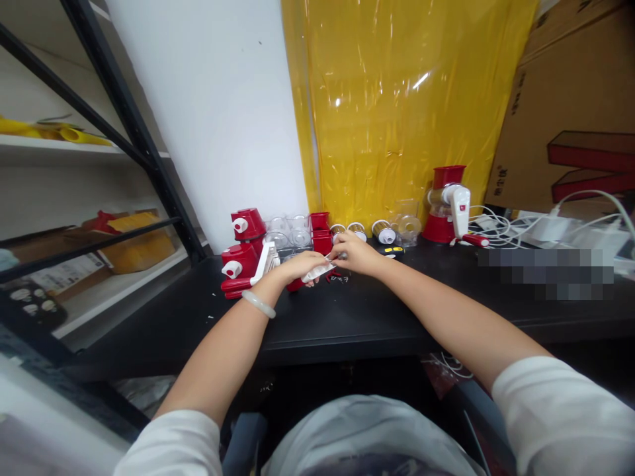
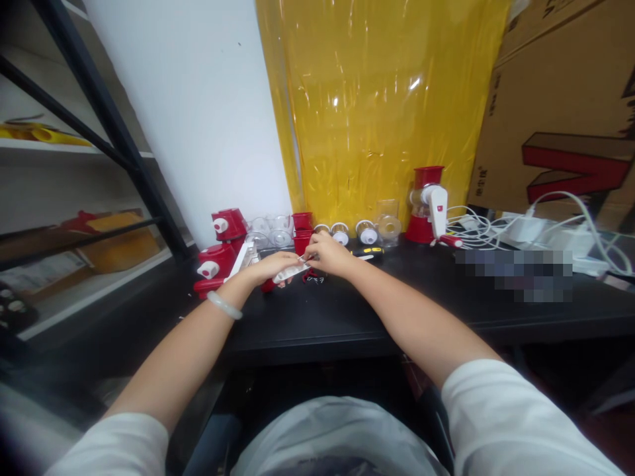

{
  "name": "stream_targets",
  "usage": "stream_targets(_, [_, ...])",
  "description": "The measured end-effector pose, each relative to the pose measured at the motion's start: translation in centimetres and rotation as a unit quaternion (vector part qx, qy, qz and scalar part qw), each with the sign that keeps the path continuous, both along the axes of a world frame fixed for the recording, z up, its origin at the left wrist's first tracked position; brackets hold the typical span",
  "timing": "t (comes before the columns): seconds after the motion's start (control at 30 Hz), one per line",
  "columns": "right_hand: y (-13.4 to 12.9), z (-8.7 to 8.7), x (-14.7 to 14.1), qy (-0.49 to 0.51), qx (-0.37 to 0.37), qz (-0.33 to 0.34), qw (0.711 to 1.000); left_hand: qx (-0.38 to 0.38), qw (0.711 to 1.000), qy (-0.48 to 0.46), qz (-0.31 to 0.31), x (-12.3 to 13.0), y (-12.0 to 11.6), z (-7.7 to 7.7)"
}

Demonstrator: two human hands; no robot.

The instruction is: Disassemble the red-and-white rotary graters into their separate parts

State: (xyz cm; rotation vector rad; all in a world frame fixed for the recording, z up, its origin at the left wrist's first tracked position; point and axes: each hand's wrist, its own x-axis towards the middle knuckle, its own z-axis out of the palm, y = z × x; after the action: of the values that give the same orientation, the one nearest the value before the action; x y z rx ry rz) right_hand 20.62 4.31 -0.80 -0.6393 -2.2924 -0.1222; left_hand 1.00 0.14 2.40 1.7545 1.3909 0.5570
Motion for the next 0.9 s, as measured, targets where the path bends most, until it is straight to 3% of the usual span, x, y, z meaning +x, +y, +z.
stream_targets(0.4, [-1.5,0.6,-0.5,-0.069,0.030,-0.080,0.994,0.016,0.999,-0.015,0.023,0.3,0.0,-0.3])
stream_targets(0.9, [-1.3,1.2,-0.1,-0.047,0.029,-0.083,0.995,0.033,0.999,0.017,0.027,0.4,0.2,-0.4])
